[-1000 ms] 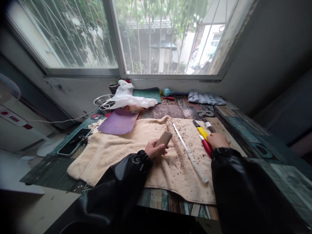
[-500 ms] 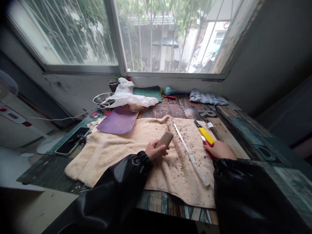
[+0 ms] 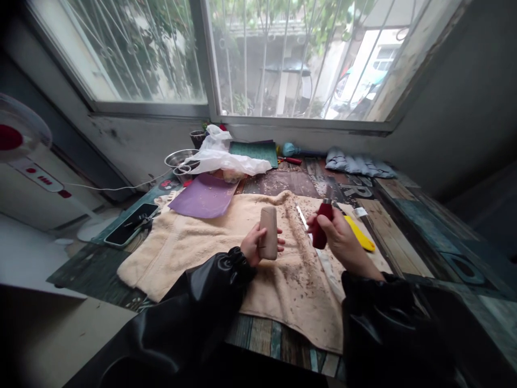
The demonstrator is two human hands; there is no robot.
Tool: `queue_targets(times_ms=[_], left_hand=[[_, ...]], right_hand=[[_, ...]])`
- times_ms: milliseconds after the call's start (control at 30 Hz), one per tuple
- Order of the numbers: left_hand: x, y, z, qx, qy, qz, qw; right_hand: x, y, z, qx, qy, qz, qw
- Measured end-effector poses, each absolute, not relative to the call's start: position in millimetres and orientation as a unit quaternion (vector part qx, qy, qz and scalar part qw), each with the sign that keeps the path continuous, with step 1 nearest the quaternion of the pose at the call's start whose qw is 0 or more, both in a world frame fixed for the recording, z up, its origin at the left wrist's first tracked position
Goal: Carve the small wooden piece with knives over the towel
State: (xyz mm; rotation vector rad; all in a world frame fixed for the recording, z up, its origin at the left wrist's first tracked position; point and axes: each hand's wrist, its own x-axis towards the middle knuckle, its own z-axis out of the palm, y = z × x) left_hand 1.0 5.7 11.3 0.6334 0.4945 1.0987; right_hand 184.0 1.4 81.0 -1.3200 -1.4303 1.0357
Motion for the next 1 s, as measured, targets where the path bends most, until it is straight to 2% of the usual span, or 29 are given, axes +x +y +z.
queue_targets(times_ms=[67, 167, 233, 400, 533, 733, 1000], left_hand=[[0, 5, 14, 0.276, 0.225, 0.520, 0.776], [-2, 5, 15, 0.261, 0.240, 0.536, 0.766], [-3, 5, 15, 0.255, 0.266, 0.541, 0.756], [-5, 8, 11, 0.254, 0.323, 0.542, 0.733], [-5, 9, 10, 0.268, 0.335, 0.557, 0.711], [-3, 11, 6, 0.293, 0.333, 0.549, 0.708], [-5, 7, 6, 0.348, 0.374, 0.548, 0.662]], right_hand=[[159, 3, 75, -0.515, -0.559, 0.445, 0.473], [132, 3, 58, -0.489, -0.541, 0.521, 0.443], [122, 2, 45, -0.490, -0.533, 0.530, 0.442], [121, -3, 22, -0.544, -0.556, 0.454, 0.434], [124, -10, 19, -0.560, -0.610, 0.414, 0.377], [121, -18, 23, -0.586, -0.693, 0.271, 0.320], [118, -24, 25, -0.597, -0.705, 0.240, 0.298]])
